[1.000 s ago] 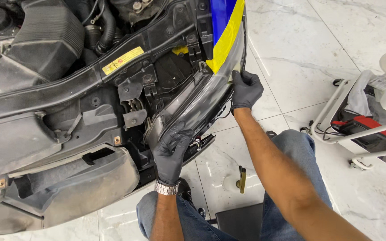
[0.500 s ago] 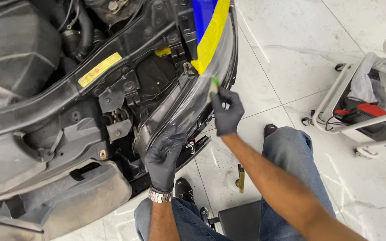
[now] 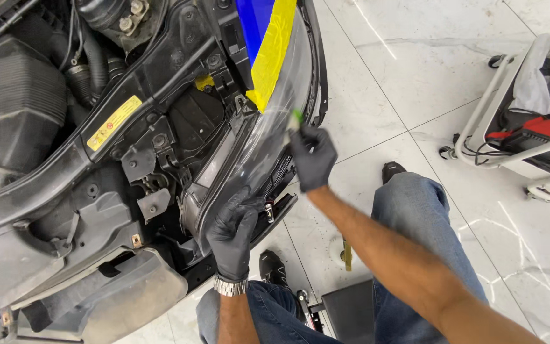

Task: The person applies a liquid from a small bottle to a car headlight and then rubs the surface with a green applicator pad. The person repeatedly wipes the headlight lens in circular and back-and-forth motions.

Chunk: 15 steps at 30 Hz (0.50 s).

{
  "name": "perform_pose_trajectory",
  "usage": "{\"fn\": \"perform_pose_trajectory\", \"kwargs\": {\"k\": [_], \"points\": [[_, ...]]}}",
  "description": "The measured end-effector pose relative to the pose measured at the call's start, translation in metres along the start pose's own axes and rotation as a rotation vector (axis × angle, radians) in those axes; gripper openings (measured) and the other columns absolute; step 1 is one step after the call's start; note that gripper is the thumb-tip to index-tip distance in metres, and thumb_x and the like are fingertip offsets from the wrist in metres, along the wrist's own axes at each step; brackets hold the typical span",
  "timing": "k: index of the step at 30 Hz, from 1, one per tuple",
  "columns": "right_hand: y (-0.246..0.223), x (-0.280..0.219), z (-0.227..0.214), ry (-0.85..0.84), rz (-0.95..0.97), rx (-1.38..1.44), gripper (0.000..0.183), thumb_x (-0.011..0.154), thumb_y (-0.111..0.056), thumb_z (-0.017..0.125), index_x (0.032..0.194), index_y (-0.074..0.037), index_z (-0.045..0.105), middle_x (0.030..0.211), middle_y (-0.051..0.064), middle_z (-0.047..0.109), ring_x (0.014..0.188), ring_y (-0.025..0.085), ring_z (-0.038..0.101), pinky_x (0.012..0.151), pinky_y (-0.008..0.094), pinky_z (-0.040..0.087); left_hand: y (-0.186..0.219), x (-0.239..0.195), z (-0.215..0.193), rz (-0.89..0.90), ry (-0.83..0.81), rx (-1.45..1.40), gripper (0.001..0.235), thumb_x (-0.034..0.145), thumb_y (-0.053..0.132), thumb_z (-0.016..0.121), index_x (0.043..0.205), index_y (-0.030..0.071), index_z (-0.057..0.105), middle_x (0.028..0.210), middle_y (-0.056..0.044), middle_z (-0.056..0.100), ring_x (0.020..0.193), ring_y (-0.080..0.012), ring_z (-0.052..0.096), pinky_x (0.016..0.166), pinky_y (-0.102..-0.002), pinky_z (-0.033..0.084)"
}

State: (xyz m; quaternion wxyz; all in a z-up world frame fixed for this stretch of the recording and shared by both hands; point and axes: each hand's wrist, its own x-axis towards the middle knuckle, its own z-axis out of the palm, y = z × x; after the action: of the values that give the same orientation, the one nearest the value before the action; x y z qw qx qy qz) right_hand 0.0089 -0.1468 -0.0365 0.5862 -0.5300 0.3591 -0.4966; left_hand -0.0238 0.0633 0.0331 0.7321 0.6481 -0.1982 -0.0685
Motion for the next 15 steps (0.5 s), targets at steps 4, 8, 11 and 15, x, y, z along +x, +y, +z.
{"fn": "perform_pose_trajectory", "kwargs": {"k": [4, 8, 11, 15], "points": [[0.002, 0.013, 0.007, -0.024, -0.019, 0.09, 0.026, 0.087, -0.005, 0.099, 0.101, -0.01, 0.077, 0.088, 0.007, 0.079, 0.077, 0.006, 0.07, 0.073, 0.023, 0.056, -0.006, 0.001, 0.004, -0.022, -0.014, -0.05, 0.043, 0.095, -0.005, 0.076, 0.138, -0.003, 0.075, 0.111, -0.023, 0.086, 0.105, -0.0274, 0.083, 0.099, -0.042, 0.065], [0.001, 0.027, 0.006, 0.022, -0.038, 0.03, 0.021, 0.09, -0.008, 0.097, 0.1, -0.01, 0.078, 0.083, 0.007, 0.078, 0.074, 0.008, 0.068, 0.07, 0.024, 0.053, -0.013, 0.0, 0.008, -0.012, -0.007, -0.048, 0.042, 0.095, -0.006, 0.076, 0.137, -0.003, 0.075, 0.124, -0.025, 0.084, 0.111, -0.0294, 0.082, 0.099, -0.045, 0.065], [-0.017, 0.022, 0.01, -0.003, -0.042, 0.007, 0.022, 0.088, -0.007, 0.098, 0.098, -0.012, 0.079, 0.084, 0.009, 0.079, 0.075, 0.009, 0.069, 0.07, 0.026, 0.054, -0.019, 0.005, 0.009, -0.004, -0.015, -0.054, 0.042, 0.095, -0.004, 0.077, 0.137, -0.004, 0.075, 0.131, -0.026, 0.082, 0.113, -0.0316, 0.082, 0.1, -0.046, 0.066], [0.049, 0.08, 0.01, 0.066, -0.061, -0.016, 0.019, 0.088, -0.012, 0.098, 0.098, -0.012, 0.081, 0.082, 0.009, 0.079, 0.076, 0.009, 0.069, 0.07, 0.027, 0.054, -0.015, 0.006, 0.013, -0.032, -0.02, -0.08, 0.045, 0.096, -0.004, 0.075, 0.141, -0.005, 0.073, 0.125, -0.026, 0.083, 0.111, -0.0318, 0.082, 0.1, -0.046, 0.066]]}}
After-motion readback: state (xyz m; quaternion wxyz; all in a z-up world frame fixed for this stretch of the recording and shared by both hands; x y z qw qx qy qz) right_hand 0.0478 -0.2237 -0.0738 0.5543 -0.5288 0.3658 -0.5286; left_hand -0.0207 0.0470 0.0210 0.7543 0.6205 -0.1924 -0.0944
